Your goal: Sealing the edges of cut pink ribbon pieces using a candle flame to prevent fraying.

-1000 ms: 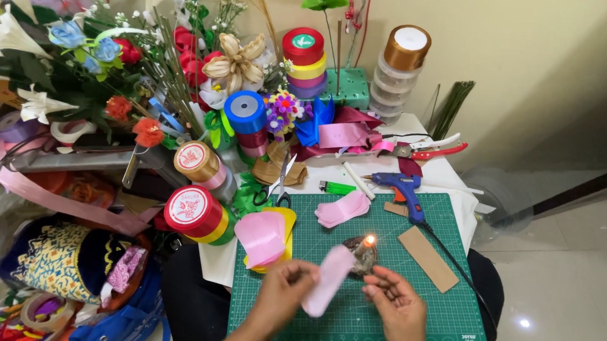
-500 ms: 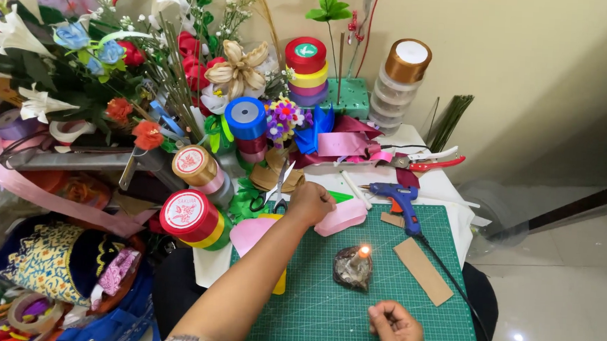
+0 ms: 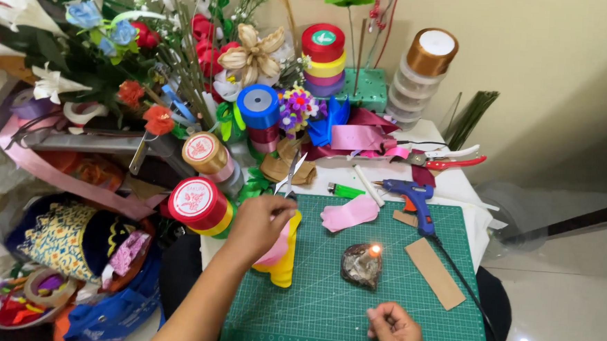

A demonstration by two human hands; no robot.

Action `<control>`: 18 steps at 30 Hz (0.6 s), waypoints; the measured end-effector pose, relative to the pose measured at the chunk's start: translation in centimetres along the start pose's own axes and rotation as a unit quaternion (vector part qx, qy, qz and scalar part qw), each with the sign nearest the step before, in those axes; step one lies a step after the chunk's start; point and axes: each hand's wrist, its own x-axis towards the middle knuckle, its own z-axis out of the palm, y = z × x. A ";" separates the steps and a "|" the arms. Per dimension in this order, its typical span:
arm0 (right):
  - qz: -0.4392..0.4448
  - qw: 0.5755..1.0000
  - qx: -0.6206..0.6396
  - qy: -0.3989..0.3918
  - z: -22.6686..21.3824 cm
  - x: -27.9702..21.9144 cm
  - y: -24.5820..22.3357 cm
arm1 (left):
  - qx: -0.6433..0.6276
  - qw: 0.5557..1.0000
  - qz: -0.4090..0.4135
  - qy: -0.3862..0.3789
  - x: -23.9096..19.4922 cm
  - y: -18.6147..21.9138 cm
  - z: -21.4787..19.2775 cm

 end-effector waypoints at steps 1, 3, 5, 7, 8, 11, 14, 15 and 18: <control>0.003 1.000 -0.001 -0.003 0.1 0.0 0.1 | 0.001 1.000 -0.004 0.000 -1.2 -1.5 0.0; -0.029 0.999 0.007 -0.013 0.3 0.0 0.1 | -0.045 0.998 0.033 0.036 -3.3 -4.2 -0.1; 0.001 1.000 -0.002 -0.018 0.8 -0.7 -1.8 | -0.035 0.998 0.028 0.040 -4.6 -5.4 -0.9; 0.034 0.999 -0.012 -0.022 1.0 -1.3 -2.1 | -0.027 0.999 0.021 0.042 -6.0 -6.4 -1.1; -0.018 0.999 -0.040 -0.012 1.0 -1.2 -1.6 | -0.014 0.999 0.021 0.028 -6.4 -6.6 -0.8; -0.073 0.996 -0.050 -0.005 0.2 -1.7 -0.7 | 0.005 0.999 0.039 0.011 -7.4 -7.1 0.7; -0.056 0.996 -0.040 -0.056 0.3 -1.8 -1.8 | 0.038 0.994 0.098 0.038 -6.9 -7.6 2.3; -0.025 0.993 -0.053 -0.101 0.4 -2.1 -2.3 | 0.060 0.988 0.132 0.057 -6.8 -7.8 3.1; 0.039 0.960 -0.094 -0.262 2.0 -3.6 -4.6 | 0.054 0.989 0.119 0.070 -6.9 -7.7 3.9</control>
